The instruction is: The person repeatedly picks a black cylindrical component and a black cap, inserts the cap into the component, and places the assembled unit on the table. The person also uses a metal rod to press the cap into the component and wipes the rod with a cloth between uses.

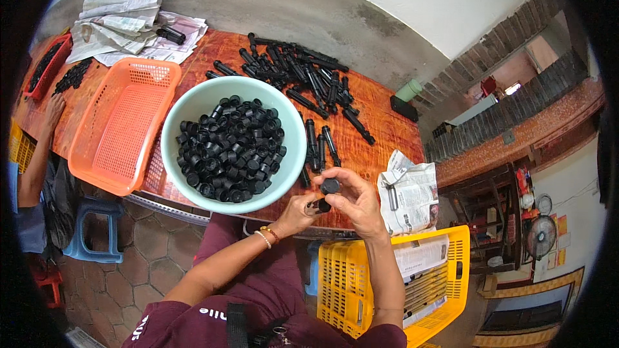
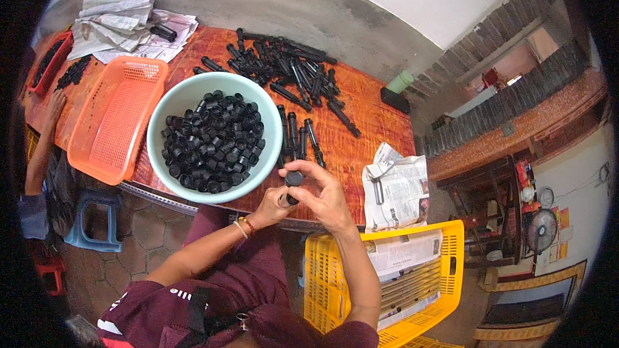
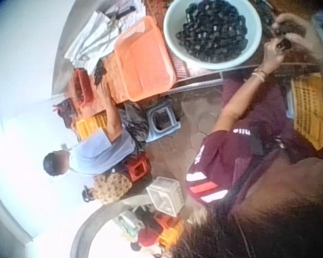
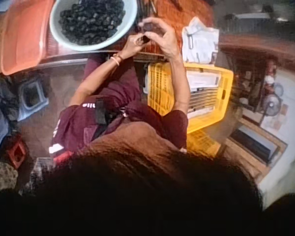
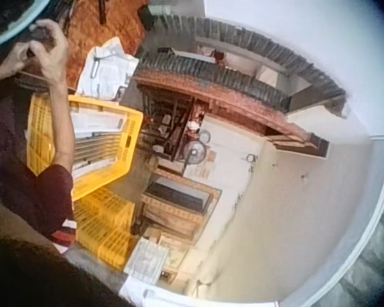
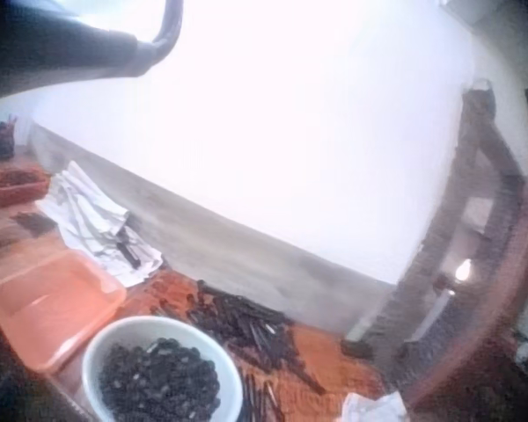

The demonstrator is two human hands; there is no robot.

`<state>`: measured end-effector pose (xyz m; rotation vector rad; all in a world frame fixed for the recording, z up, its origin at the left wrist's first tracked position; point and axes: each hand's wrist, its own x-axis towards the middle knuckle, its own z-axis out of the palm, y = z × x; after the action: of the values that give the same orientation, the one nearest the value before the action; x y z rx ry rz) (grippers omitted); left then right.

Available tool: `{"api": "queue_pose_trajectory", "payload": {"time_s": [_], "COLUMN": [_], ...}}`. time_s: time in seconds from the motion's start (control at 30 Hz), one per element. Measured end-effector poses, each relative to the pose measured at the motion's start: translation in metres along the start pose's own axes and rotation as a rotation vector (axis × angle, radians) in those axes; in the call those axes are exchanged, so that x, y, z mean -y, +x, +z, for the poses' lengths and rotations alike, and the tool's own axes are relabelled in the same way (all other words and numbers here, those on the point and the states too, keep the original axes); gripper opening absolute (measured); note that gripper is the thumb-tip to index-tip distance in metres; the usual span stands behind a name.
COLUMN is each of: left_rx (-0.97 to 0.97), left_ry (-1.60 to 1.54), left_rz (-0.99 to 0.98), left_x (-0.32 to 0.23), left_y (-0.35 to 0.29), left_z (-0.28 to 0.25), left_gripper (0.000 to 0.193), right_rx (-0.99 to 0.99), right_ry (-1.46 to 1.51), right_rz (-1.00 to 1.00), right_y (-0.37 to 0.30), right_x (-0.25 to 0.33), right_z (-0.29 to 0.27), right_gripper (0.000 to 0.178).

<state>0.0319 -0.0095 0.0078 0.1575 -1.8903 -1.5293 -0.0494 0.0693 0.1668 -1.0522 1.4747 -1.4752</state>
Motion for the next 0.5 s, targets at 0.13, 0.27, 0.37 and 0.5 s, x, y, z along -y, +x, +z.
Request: {"api": "queue_pose_trajectory", "payload": {"time_s": [0.13, 0.27, 0.37, 0.5], "left_rx": [0.032, -0.012, 0.002, 0.006], "left_ry": [0.028, 0.058, 0.059, 0.013], "left_rz": [0.001, 0.088, 0.074, 0.042], "left_x": [0.009, 0.009, 0.009, 0.015], "left_y": [-0.003, -0.002, -0.001, -0.002], "left_z": [0.0, 0.001, 0.001, 0.002], "left_gripper": [0.023, 0.025, 0.027, 0.026], "right_rx": [-0.028, -0.02, -0.047, -0.07], "right_ry": [-0.154, -0.165, -0.168, -0.413], "right_rz": [-0.008, -0.071, -0.071, -0.019], "right_y": [-0.016, -0.022, -0.019, -0.019], "right_x": [-0.019, -0.036, -0.039, -0.023], "right_z": [-0.009, -0.012, -0.013, -0.012], "right_gripper": [0.033, 0.033, 0.033, 0.032]}}
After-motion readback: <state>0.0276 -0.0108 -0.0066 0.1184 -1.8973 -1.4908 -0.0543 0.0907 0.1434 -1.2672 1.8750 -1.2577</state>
